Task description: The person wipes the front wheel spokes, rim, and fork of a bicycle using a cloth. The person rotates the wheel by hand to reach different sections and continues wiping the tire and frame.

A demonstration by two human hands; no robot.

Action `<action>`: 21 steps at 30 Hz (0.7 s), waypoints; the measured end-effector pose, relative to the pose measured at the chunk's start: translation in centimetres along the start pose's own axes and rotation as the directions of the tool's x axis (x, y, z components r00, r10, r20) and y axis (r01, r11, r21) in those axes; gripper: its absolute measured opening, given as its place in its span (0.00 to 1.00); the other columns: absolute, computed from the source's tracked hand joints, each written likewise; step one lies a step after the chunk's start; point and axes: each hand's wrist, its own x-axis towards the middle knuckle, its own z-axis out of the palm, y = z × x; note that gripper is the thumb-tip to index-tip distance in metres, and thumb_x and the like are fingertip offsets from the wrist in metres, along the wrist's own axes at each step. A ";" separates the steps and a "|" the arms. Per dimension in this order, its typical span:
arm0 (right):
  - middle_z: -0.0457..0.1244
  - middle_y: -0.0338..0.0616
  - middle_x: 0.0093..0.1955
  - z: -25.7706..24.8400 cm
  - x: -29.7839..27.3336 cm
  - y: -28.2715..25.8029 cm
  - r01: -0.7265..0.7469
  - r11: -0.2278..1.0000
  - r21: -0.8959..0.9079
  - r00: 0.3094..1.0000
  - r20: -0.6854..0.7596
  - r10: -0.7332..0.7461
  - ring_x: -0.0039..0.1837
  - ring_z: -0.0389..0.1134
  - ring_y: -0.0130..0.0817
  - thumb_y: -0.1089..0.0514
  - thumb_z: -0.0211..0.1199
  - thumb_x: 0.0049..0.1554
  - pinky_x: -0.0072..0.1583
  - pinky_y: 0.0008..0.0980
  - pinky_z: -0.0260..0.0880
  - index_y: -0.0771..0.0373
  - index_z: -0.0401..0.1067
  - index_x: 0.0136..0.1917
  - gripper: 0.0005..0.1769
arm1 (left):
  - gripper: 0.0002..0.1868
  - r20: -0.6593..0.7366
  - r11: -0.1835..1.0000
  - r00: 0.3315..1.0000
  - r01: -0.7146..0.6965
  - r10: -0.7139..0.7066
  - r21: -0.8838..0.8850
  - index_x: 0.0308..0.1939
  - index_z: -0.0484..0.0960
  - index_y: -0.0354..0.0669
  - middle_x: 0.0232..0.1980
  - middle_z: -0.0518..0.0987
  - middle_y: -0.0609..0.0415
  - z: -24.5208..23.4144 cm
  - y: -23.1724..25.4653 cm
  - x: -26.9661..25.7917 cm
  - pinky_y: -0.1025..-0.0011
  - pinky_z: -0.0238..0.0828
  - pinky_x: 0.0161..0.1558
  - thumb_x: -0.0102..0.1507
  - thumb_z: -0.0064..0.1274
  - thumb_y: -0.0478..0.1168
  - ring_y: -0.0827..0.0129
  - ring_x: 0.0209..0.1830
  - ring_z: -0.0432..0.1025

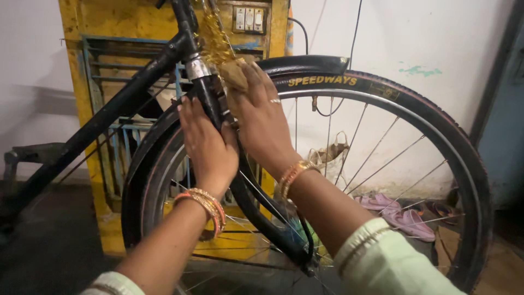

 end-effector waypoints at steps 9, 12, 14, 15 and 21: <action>0.43 0.69 0.83 -1.3 -4.0 -0.9 -0.127 0.991 0.052 0.983 0.141 0.119 0.79 0.51 0.66 0.69 0.58 0.55 0.75 0.49 0.61 0.66 0.65 0.71 0.30 | 0.23 0.101 0.910 0.968 0.250 -0.229 -0.330 0.66 0.64 0.35 0.65 0.66 0.32 -1.4 0.7 -3.3 0.50 0.66 0.59 0.70 0.46 0.43 0.42 0.62 0.66; 0.51 0.67 0.74 -2.1 -5.1 -1.6 -0.207 0.976 0.072 0.963 0.190 0.190 0.72 0.56 0.68 0.66 0.60 0.55 0.70 0.53 0.63 0.62 0.57 0.80 0.40 | 0.16 0.110 0.932 0.978 0.205 -0.180 -0.298 0.61 0.67 0.40 0.52 0.79 0.41 -1.6 0.6 -3.4 0.55 0.72 0.52 0.76 0.44 0.47 0.50 0.51 0.76; 0.49 0.70 0.75 -2.4 -5.1 -2.1 -0.194 0.976 0.095 0.969 0.174 0.175 0.69 0.57 0.69 0.65 0.60 0.57 0.66 0.53 0.64 0.64 0.52 0.80 0.40 | 0.19 0.353 0.762 0.859 0.499 -0.371 -0.414 0.63 0.62 0.45 0.39 0.79 0.49 -1.6 0.6 -3.3 0.61 0.74 0.40 0.73 0.39 0.49 0.60 0.36 0.77; 0.48 0.72 0.76 -2.4 -5.0 -2.3 -0.187 0.976 0.107 0.972 0.165 0.169 0.67 0.57 0.69 0.64 0.60 0.57 0.64 0.54 0.65 0.64 0.50 0.80 0.41 | 0.21 0.477 0.644 0.767 0.630 -0.429 -0.434 0.64 0.59 0.48 0.33 0.79 0.52 -1.6 0.7 -3.2 0.64 0.75 0.34 0.71 0.36 0.51 0.64 0.29 0.78; 0.54 0.61 0.72 -1.6 -1.0 -1.3 -0.259 0.966 0.028 0.959 0.130 0.253 0.69 0.60 0.59 0.68 0.56 0.56 0.68 0.50 0.66 0.61 0.58 0.77 0.35 | 0.20 0.493 0.600 0.742 0.664 -0.454 -0.447 0.65 0.58 0.47 0.29 0.76 0.56 -1.0 0.7 -3.6 0.71 0.76 0.29 0.74 0.34 0.52 0.72 0.25 0.77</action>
